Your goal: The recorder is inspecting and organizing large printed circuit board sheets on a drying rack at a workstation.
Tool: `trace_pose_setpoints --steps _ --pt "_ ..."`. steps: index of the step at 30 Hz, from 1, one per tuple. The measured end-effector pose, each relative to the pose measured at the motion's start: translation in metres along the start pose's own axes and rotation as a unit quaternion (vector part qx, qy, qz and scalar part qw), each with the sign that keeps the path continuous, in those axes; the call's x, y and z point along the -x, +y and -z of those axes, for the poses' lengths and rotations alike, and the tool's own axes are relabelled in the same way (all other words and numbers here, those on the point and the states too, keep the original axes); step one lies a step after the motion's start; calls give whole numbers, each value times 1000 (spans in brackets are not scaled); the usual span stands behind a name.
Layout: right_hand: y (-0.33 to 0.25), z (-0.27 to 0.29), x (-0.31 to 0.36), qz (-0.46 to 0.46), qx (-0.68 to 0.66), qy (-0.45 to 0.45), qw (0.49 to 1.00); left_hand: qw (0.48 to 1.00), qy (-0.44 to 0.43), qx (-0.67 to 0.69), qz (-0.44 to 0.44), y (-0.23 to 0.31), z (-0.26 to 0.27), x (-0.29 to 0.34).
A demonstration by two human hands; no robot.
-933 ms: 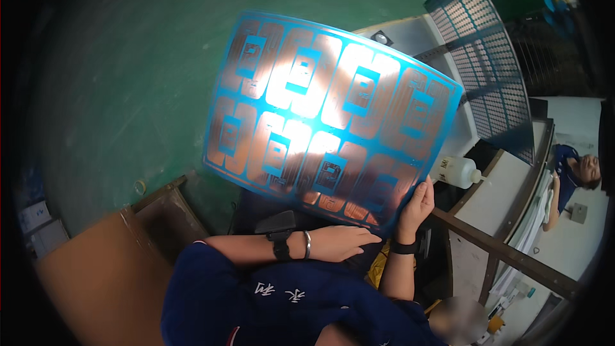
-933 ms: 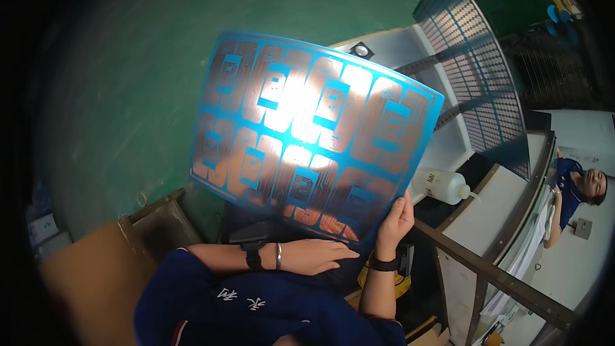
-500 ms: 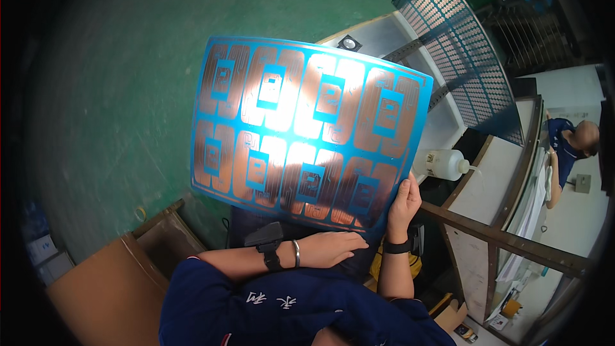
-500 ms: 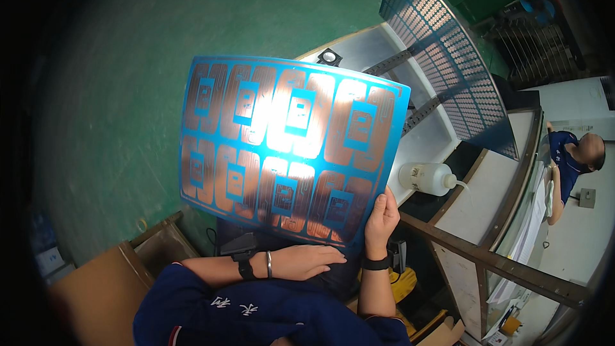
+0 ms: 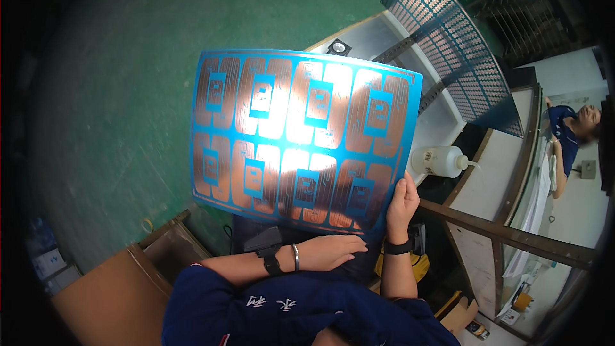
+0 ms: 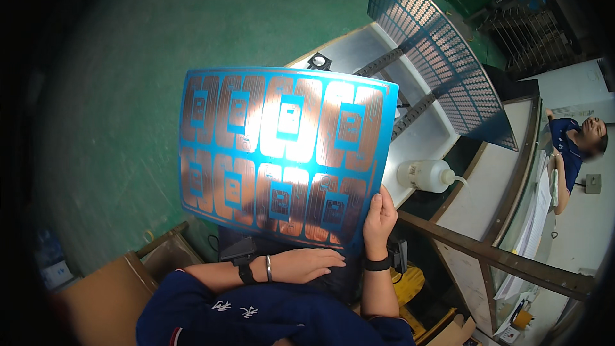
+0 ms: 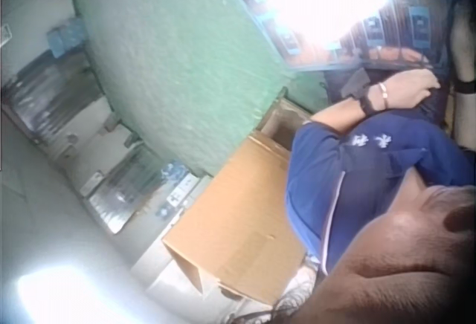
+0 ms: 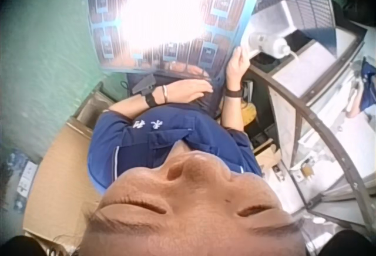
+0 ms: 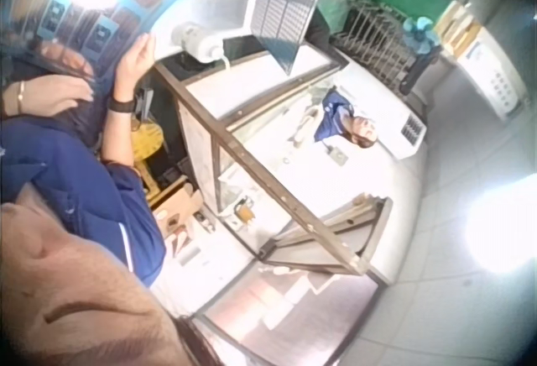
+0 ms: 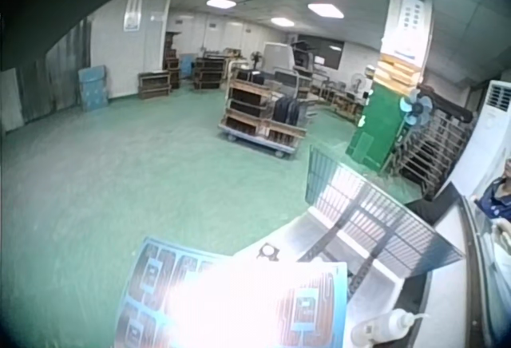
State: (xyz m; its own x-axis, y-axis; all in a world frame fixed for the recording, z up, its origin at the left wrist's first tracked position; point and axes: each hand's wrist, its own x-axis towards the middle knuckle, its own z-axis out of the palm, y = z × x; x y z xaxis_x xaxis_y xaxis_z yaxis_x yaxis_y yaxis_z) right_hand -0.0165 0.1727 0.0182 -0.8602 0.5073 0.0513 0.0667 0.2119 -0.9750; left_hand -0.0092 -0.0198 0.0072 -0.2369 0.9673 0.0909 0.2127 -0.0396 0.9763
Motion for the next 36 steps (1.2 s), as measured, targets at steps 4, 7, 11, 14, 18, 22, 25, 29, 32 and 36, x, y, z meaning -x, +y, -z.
trace_pose_setpoints --steps 4,7,11,14,18,22,25,29,32,36 --pt "-1 -1 -1 2 7 12 1000 1000 -5 7 12 1 0 -1" --pt "0 -1 -2 -1 -9 10 1000 1000 -8 20 14 5 4 -1" --pt "1 -2 -2 3 -11 4 1000 998 -20 65 8 9 10 -2" --pt "2 0 -1 3 -4 14 1000 997 -9 82 8 12 14 -5" --pt "7 4 3 16 34 10 999 996 20 88 15 11 7 -3" --pt "5 2 4 3 9 0 1000 995 15 93 43 8 6 -2" --pt "4 2 1 1 -23 12 1000 997 19 76 28 6 5 -3" --pt "2 1 -1 -2 -41 10 999 995 8 85 44 5 7 -5" --pt "1 1 0 -2 -35 7 999 996 3 84 42 6 7 -5" --pt "5 2 0 -5 -30 6 1000 997 14 71 36 8 8 -4"
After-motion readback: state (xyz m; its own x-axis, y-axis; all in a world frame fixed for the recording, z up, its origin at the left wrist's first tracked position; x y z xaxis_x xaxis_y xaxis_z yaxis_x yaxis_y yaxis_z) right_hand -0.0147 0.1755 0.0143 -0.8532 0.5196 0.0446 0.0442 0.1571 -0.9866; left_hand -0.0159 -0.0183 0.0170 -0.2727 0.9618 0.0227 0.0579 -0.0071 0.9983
